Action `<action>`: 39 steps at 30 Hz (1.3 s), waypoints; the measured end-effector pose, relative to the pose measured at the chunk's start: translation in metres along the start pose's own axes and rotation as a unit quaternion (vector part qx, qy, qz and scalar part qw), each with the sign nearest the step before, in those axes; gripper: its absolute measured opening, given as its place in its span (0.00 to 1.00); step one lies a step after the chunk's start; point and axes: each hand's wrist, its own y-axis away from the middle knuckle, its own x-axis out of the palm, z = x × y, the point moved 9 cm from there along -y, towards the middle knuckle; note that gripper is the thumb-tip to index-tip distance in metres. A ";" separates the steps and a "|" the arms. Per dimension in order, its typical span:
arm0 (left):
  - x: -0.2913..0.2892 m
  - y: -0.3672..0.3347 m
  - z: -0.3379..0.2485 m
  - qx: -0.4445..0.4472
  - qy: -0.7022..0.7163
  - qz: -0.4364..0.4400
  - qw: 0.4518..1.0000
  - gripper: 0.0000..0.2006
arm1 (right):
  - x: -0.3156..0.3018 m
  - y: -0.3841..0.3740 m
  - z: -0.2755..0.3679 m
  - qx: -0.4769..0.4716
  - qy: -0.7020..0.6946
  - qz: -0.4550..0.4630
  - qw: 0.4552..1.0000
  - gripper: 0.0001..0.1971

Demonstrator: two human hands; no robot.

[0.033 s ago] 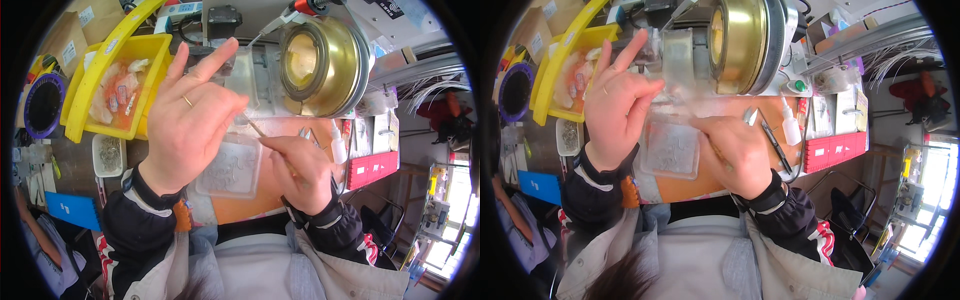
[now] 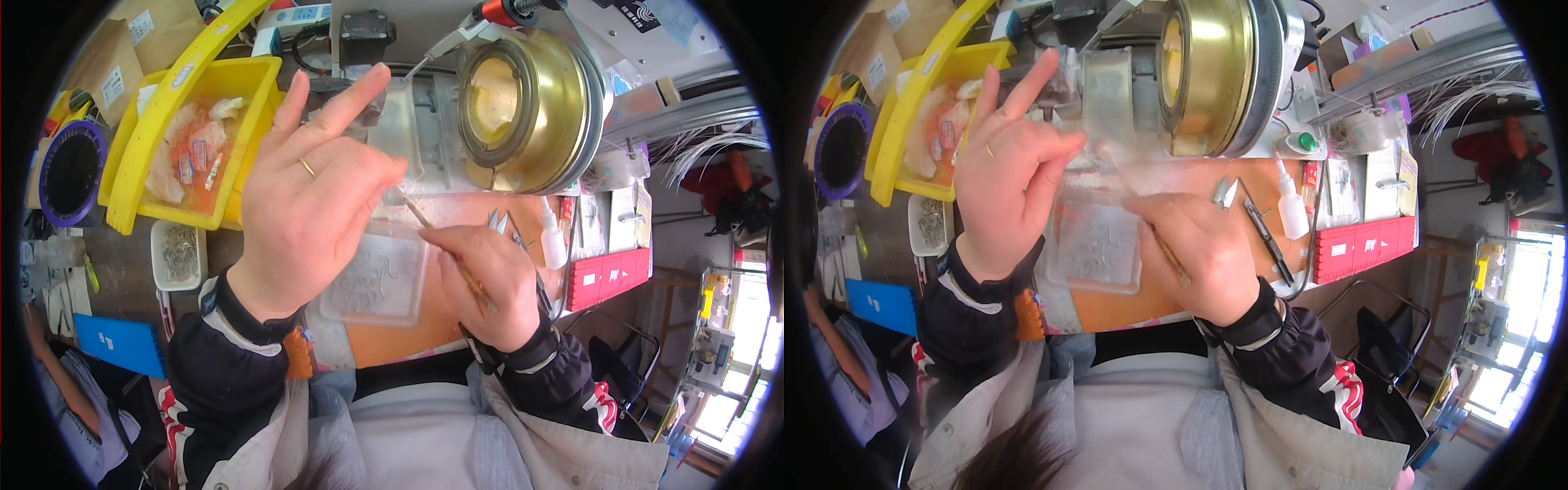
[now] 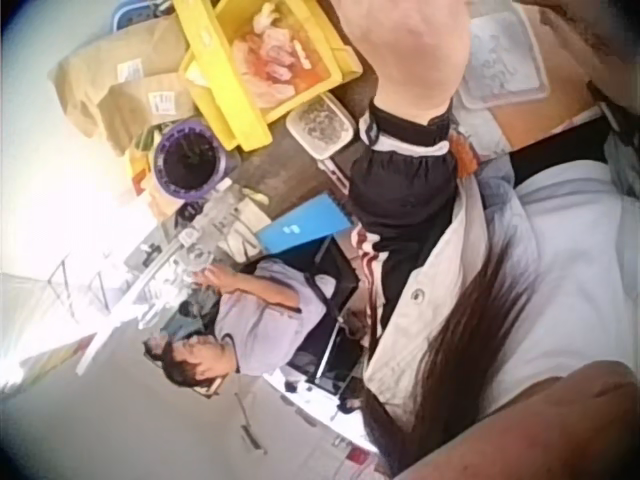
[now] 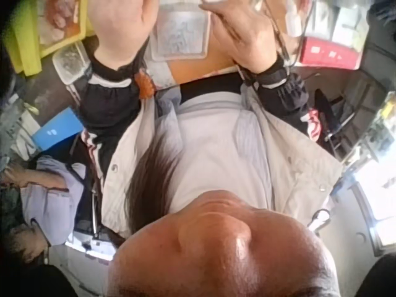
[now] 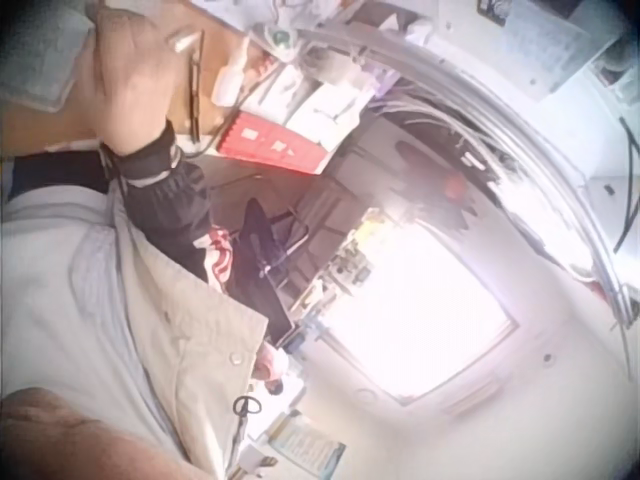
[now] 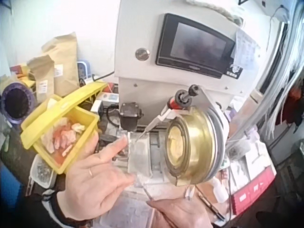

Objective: Assembling small metal components using wire, glue, and tape at a workbench.

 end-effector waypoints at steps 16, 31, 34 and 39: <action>0.002 0.001 0.002 -0.002 0.025 0.023 0.999 0.06 | -0.053 0.014 0.018 -0.033 0.004 -0.091 0.995 0.13; 0.001 0.002 0.002 -0.003 0.028 0.023 0.999 0.09 | -0.040 0.005 0.011 0.017 -0.026 -0.076 0.997 0.18; 0.006 0.000 -0.001 0.003 0.017 0.032 0.999 0.08 | -0.015 0.011 0.003 0.018 0.035 -0.005 0.999 0.23; 0.000 -0.001 -0.004 0.000 -0.037 0.026 0.999 0.06 | -0.002 0.015 -0.001 0.049 0.105 0.082 0.990 0.26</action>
